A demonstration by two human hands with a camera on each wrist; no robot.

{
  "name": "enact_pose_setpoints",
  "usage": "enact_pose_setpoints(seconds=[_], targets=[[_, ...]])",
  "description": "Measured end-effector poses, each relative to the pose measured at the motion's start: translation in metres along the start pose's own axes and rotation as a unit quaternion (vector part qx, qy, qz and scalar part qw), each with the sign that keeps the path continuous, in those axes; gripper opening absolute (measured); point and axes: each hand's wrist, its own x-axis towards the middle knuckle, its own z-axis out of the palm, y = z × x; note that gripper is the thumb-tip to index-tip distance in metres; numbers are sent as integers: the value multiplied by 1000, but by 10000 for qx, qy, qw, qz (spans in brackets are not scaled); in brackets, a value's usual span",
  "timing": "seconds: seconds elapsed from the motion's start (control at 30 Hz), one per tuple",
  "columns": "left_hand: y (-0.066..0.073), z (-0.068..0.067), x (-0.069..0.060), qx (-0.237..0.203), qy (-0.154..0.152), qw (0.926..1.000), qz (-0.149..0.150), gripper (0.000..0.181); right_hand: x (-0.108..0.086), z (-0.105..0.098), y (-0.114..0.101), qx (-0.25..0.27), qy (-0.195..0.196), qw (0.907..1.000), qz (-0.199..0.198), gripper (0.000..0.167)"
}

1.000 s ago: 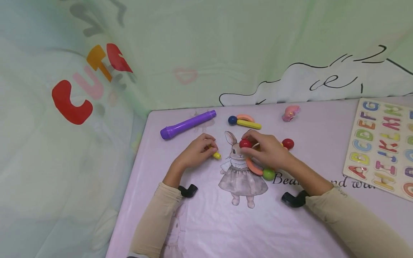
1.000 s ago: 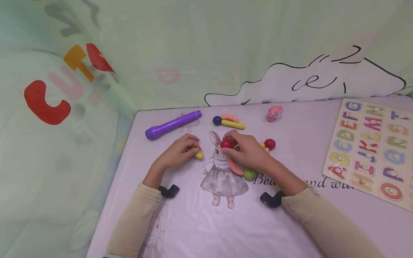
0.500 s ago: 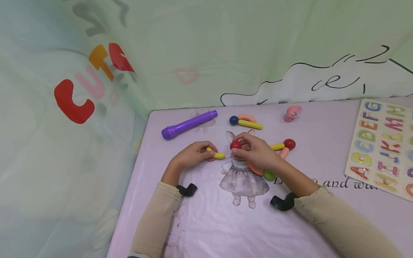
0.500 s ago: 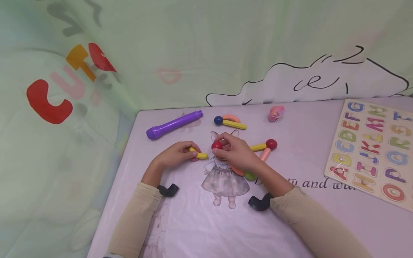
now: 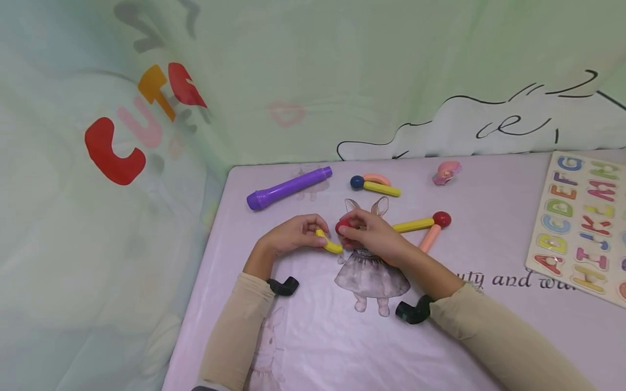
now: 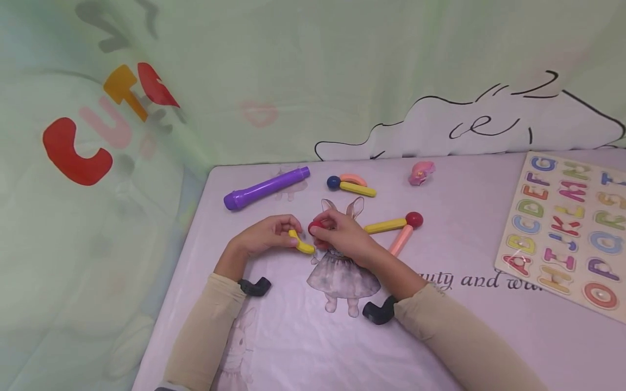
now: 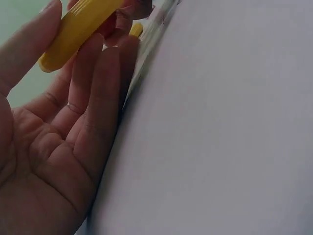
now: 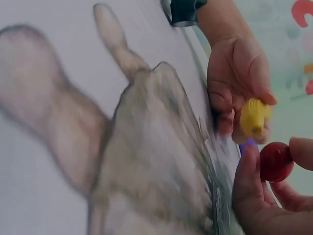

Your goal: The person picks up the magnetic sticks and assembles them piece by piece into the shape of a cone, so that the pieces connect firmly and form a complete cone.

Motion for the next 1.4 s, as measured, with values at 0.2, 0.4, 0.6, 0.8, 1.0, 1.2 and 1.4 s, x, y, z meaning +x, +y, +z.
enact_pose_setpoints(seconds=[0.2,0.4,0.6,0.8,1.0,1.2,1.4], targets=[[-2,-3,-1,-34,143,9999,6,23,8,7,0,246,-3,9995,185,37],[-4,-3,0,-357,27,9992,-190,24,13,11,-1,257,-13,9984,496,40],[-3,-3,2,-369,47,9984,-427,33,17,9,1,284,-92,9965,775,42],[-3,-3,2,-490,62,9976,-482,27,23,3,5,451,-193,9945,921,46],[-3,-3,2,-378,24,9983,-450,21,26,1,5,425,-144,9935,1043,50],[-5,-4,3,-361,2,9981,-493,21,26,2,4,457,-118,9926,1118,51],[-4,-3,2,-292,-23,9985,-469,22,26,2,3,330,-126,9926,1161,50]])
